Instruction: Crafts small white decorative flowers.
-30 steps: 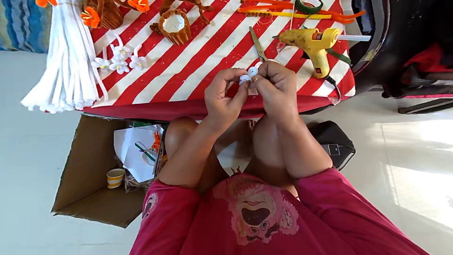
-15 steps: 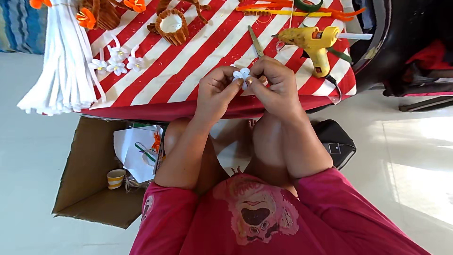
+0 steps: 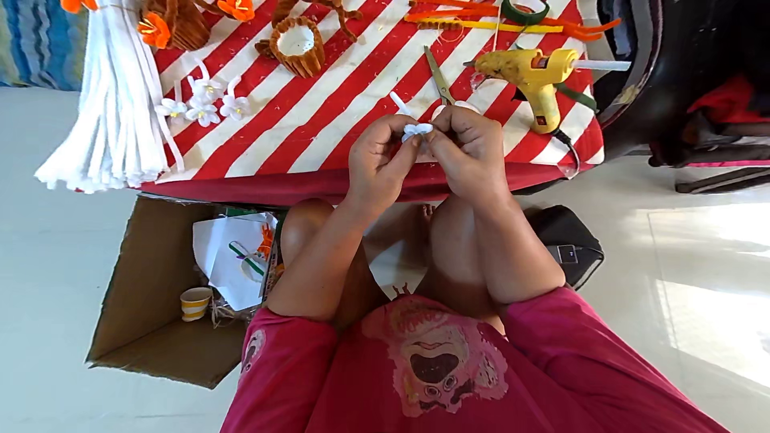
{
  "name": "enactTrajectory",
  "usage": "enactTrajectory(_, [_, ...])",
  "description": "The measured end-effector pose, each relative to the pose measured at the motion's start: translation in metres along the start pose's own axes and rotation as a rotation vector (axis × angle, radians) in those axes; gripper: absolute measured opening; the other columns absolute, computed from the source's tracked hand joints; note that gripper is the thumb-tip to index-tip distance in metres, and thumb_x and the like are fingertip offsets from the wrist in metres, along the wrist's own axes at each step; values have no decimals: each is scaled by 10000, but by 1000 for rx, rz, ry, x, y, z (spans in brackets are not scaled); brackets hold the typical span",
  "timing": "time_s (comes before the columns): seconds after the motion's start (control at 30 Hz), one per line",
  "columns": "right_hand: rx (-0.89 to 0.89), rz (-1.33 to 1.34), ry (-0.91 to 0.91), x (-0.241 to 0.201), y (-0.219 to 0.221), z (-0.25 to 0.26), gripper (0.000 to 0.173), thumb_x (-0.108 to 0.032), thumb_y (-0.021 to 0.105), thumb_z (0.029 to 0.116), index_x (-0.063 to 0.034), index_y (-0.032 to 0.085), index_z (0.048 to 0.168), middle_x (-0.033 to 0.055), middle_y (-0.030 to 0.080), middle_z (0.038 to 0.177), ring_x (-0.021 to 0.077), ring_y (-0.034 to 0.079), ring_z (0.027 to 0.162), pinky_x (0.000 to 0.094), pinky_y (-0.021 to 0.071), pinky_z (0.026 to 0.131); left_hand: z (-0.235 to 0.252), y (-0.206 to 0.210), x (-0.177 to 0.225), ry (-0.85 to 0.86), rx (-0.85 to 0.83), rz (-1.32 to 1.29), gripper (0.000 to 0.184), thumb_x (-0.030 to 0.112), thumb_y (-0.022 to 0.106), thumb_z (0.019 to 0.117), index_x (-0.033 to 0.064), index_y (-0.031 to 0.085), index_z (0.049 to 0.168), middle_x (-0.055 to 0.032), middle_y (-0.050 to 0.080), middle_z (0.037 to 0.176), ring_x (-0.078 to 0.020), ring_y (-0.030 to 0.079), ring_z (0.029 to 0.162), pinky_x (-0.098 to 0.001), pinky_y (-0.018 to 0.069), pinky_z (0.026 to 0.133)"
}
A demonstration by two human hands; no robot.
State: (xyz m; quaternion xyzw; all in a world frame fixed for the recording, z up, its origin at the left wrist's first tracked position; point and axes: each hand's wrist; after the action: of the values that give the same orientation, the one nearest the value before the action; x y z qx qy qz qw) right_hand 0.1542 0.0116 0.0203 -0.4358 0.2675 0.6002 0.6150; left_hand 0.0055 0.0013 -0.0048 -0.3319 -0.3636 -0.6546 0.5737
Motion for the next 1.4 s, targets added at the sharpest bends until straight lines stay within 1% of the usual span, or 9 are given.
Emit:
enactTrajectory(0.1, [-56,-151,-248,6,-6,6,124,26,577,885,82,636,978,126,631,906,91,604,812,200,519,737,3,-3,2,-151,46,-207,154,-35,578,956,71,655,1038,70,694,893,-16,654,807,-231,567,774])
enactTrajectory(0.17, [-59,-253,-387,8,-8,8,136,31,602,871,80,642,991,175,665,934,175,646,873,283,544,802,5,-5,3,-217,56,-308,163,-30,580,959,91,673,1017,62,706,885,-30,664,802,-246,574,783])
enactTrajectory(0.23, [-24,-342,-444,9,-8,8,87,4,627,882,34,656,959,166,689,907,228,662,891,369,523,838,6,-5,5,-254,35,-334,168,-32,578,964,97,677,1008,61,709,887,-32,670,809,-249,579,794])
enactTrajectory(0.43, [-27,-492,-510,8,-12,7,41,-11,639,902,13,670,911,154,699,847,265,670,865,439,484,914,5,-7,6,-318,-1,-359,176,-45,576,957,90,686,975,53,714,874,-37,679,808,-257,586,801])
enactTrajectory(0.83, [-26,-474,-547,9,-10,7,42,-9,657,881,10,662,843,149,687,798,253,658,813,451,464,926,2,-5,9,-280,5,-306,177,-52,576,954,88,681,979,68,703,848,-11,657,759,-212,567,732])
enactTrajectory(0.9, [-39,-396,-460,7,-10,6,25,-4,658,869,17,670,864,144,689,813,227,653,826,419,461,924,3,-6,8,-248,0,-283,168,-53,579,950,77,679,987,62,705,857,-16,659,769,-218,568,738])
enactTrajectory(1.03, [-89,-85,-209,5,-10,4,149,3,598,862,67,644,988,61,656,871,18,598,778,178,520,728,5,-10,5,-175,-1,-214,145,-49,590,948,59,670,1002,62,693,864,-8,643,773,-206,553,732])
enactTrajectory(1.23, [-51,-131,-139,1,-8,2,93,-9,574,906,24,645,855,24,625,752,-13,564,679,150,481,639,3,-6,5,-48,-11,-53,113,-52,600,942,3,655,1023,49,687,889,0,645,787,-207,566,749])
enactTrajectory(1.4, [-12,-71,-14,-11,1,-4,125,7,535,927,1,620,835,-37,542,678,-58,462,578,103,377,530,-2,-1,3,173,25,222,116,-13,606,954,-81,673,1019,-82,671,941,-51,641,867,-211,554,801])
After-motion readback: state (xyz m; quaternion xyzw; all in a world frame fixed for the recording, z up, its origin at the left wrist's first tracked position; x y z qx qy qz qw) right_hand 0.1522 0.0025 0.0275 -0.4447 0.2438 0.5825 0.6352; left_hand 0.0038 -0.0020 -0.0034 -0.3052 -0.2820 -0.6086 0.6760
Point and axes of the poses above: each hand's wrist, its own z-axis towards the middle knuckle, its own y-axis out of the palm, x = y × z
